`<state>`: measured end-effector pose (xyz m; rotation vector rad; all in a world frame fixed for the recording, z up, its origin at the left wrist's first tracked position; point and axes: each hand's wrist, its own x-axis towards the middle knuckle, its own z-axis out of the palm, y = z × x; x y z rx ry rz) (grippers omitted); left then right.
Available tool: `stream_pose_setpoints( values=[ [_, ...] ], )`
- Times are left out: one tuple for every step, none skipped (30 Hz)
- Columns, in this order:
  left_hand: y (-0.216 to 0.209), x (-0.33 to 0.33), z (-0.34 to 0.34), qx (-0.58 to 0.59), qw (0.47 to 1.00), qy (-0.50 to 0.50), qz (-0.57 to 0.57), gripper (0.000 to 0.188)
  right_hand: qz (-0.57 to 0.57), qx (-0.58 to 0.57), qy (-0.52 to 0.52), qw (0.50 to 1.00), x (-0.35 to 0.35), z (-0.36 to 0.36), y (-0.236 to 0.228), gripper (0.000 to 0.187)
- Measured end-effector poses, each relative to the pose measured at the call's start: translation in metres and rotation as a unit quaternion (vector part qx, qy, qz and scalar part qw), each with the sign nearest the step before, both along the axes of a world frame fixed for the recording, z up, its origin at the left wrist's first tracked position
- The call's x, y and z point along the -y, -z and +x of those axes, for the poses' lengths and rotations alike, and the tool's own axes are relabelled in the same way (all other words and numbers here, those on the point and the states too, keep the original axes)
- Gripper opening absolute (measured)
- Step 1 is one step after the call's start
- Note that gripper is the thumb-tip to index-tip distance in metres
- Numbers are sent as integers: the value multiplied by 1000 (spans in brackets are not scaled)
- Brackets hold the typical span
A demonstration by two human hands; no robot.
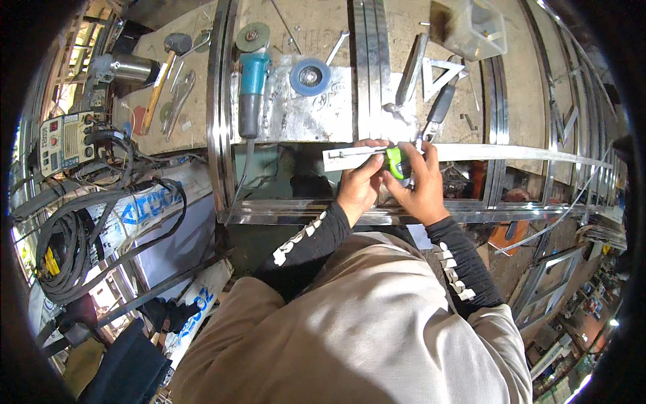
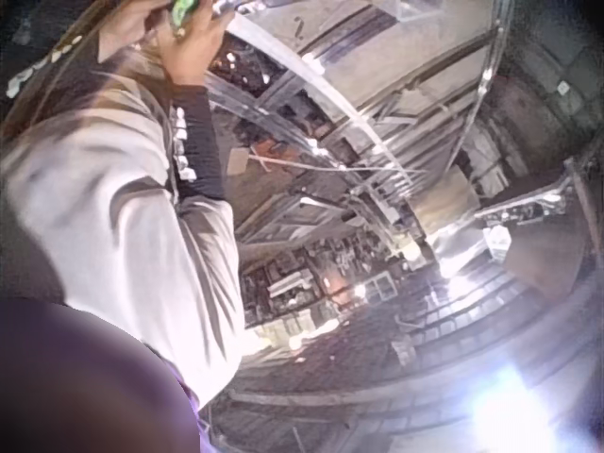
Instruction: The person measures and marks a metal frame with a tape measure and marker, then uses an angle grinder to cut the metal, producing sparks. They also use a hammer to adjust the frame and a clamp to hold pieces in place.
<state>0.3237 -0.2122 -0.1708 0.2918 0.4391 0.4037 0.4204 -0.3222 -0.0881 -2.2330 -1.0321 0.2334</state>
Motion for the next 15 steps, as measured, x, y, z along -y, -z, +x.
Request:
stream_pose_setpoints(
  values=[
    [-2,0,-6,-8,1000,17,2,37,18,-41,5,999,-1,2,-3,64],
    [-6,4,-15,-17,999,42,-24,42,42,-41,-7,998,-2,6,-7,62],
    [-11,9,-25,-44,995,66,-54,47,46,-42,-8,998,-3,9,-13,61],
    [-16,10,-39,-27,994,110,-1,49,66,-56,-3,996,-6,13,-18,61],
    [-22,8,-57,-26,986,158,49,52,84,-72,1,994,-10,17,-23,61],
    [-28,0,-77,-40,967,236,91,54,81,-57,3,995,-15,20,-27,61],
    [-34,-11,-98,-33,943,302,135,55,96,-51,1,994,-23,26,-29,60],
    [-40,-25,-117,-51,904,349,242,51,89,-35,3,995,-35,31,-28,60],
    [-47,-36,-135,-67,854,383,344,46,101,-11,-9,995,-50,38,-25,60],
    [-53,-42,-150,-124,841,364,380,40,82,-32,-27,996,-68,46,-20,58],
    [-62,-48,-167,-186,822,344,414,36,69,-8,-59,996,-87,54,-14,56],
    [-71,-54,-181,-270,792,340,429,34,9,-19,-92,996,-108,64,-7,54],
    [-81,-61,-194,-305,752,324,486,31,-26,-20,-135,990,-128,73,1,53],
    [-90,-68,-207,-358,702,327,521,30,-59,3,-166,984,-147,78,9,53],
    [-98,-74,-217,-403,650,327,555,32,-91,27,-192,977,-162,84,18,52]
  ],
)
